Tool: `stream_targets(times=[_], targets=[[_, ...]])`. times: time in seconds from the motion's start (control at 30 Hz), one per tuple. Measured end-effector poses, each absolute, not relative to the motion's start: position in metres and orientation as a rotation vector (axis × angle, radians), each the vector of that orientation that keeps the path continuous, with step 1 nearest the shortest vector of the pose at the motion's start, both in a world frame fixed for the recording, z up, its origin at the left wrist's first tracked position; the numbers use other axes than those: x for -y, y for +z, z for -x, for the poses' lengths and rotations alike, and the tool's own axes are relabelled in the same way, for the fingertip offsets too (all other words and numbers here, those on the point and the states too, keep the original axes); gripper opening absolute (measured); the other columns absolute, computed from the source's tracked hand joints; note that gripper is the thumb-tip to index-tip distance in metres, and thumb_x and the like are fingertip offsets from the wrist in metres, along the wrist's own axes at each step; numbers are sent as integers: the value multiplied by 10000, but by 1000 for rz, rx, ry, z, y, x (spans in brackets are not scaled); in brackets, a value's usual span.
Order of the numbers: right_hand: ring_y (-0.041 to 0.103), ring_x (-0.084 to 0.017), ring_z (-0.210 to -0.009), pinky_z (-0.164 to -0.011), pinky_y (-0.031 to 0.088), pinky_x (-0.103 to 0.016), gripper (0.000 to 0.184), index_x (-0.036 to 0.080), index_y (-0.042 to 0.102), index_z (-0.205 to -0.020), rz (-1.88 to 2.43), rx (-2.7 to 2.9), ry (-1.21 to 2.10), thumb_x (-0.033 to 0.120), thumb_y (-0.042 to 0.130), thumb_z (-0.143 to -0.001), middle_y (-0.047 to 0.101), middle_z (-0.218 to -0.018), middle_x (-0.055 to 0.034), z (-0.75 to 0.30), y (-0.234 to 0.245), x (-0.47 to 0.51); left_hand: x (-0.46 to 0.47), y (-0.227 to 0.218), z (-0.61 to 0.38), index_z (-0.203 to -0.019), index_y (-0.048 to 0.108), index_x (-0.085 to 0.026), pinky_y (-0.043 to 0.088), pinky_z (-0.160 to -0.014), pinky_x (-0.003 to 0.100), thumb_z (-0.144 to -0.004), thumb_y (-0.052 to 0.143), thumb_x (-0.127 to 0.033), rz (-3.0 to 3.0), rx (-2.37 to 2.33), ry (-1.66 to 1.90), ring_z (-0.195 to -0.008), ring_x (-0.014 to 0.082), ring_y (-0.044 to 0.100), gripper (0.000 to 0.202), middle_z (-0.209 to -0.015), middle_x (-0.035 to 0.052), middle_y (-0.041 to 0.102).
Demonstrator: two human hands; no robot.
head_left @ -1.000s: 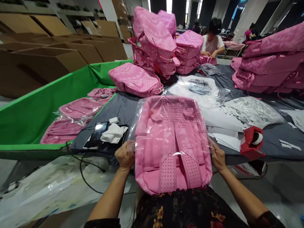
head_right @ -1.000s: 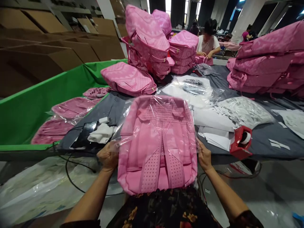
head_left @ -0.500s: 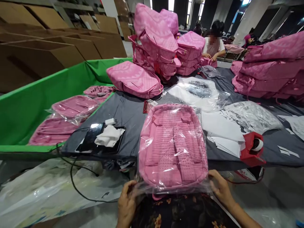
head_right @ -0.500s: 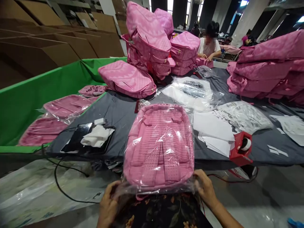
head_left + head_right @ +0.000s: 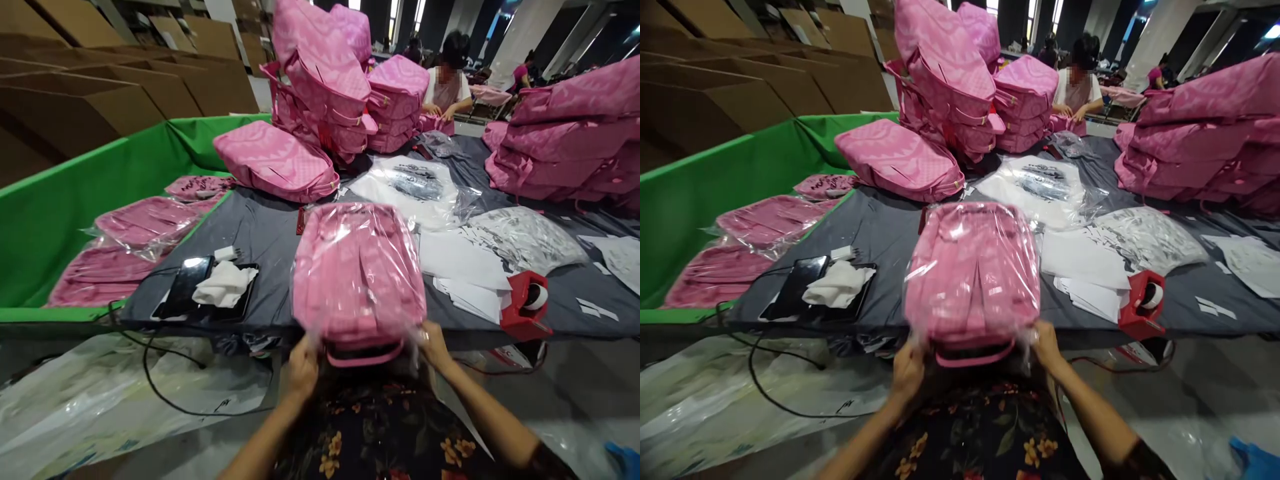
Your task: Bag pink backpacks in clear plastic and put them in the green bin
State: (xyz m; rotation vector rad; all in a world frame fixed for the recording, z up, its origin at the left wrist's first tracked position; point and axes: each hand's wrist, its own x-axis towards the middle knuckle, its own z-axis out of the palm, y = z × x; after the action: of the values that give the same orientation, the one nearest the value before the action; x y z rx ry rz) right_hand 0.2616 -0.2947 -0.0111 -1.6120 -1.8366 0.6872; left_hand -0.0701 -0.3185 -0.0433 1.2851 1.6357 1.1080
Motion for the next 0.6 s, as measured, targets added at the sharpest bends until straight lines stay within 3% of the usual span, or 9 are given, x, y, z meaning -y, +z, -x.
stream_targets(times=[0.07, 0.17, 0.23, 0.3, 0.4, 0.47, 0.5, 0.6], targets=[[614, -233, -670, -658, 504, -351, 276, 246, 542, -651, 1619, 1834, 673, 441, 408, -792, 640, -667, -71, -262, 15, 247, 276, -26, 81, -739, 631, -236, 556, -681, 363, -852, 514, -578, -1360, -1611, 1218, -692, 221, 598, 378, -712, 46, 629], [643, -258, -846, -804, 528, -380, 222, 234, 573, -753, 1716, 1705, 417, 422, 458, -779, 694, -842, -107, -293, 37, 214, 239, -14, 109, -898, 638, -208, 528, -689, 301, -752, 624, -478, -1236, -1780, 1442, -745, 181, 611, 308, -902, 46, 675], [627, -247, -799, -745, 528, -363, 271, 234, 564, -742, 1821, 1528, 346, 486, 487, -802, 674, -802, -109, -315, 38, 224, 245, -20, 122, -928, 612, -199, 500, -611, 283, -752, 637, -498, -1050, -1917, 1545, -648, 157, 593, 348, -875, 38, 672], [559, -197, -603, -561, 470, -302, 438, 239, 518, -650, 1900, 1360, 641, 624, 454, -848, 594, -623, -71, -323, 29, 250, 269, -33, 118, -821, 587, -194, 449, -496, 280, -829, 528, -597, -932, -1921, 1488, -485, 147, 536, 407, -685, 29, 637], [373, -115, -382, -378, 269, -227, 689, 228, 499, -603, 1712, 1143, 1491, 835, 303, -864, 471, -466, -11, -296, 14, 287, 305, -45, 80, -633, 583, -198, 400, -405, 285, -946, 217, -715, -948, -1656, 1145, -367, 158, 485, 707, -485, 55, 569], [354, -100, -355, -353, 243, -211, 733, 202, 622, -799, 1471, 1105, 1773, 869, 325, -859, 533, -514, 5, -263, 13, 294, 309, -42, 47, -759, 704, -179, 524, -532, 306, -987, 250, -690, -1197, -1469, 1051, -511, 177, 615, 721, -621, 83, 679], [381, -104, -361, -352, 272, -212, 708, 204, 656, -966, 1396, 1147, 1779, 847, 375, -870, 580, -567, 10, -245, 16, 291, 305, -38, 32, -898, 751, -183, 584, -671, 330, -1006, 324, -640, -1398, -1410, 1069, -666, 195, 689, 634, -768, 94, 741], [555, -145, -487, -470, 488, -270, 563, 267, 603, -1298, 1380, 1416, 1353, 683, 486, -936, 682, -751, -1, -208, 32, 263, 279, -30, 4, -1258, 703, -193, 555, -1025, 413, -1038, 446, -413, -2052, -1318, 1162, -1129, 240, 692, 404, -1188, 136, 740]])
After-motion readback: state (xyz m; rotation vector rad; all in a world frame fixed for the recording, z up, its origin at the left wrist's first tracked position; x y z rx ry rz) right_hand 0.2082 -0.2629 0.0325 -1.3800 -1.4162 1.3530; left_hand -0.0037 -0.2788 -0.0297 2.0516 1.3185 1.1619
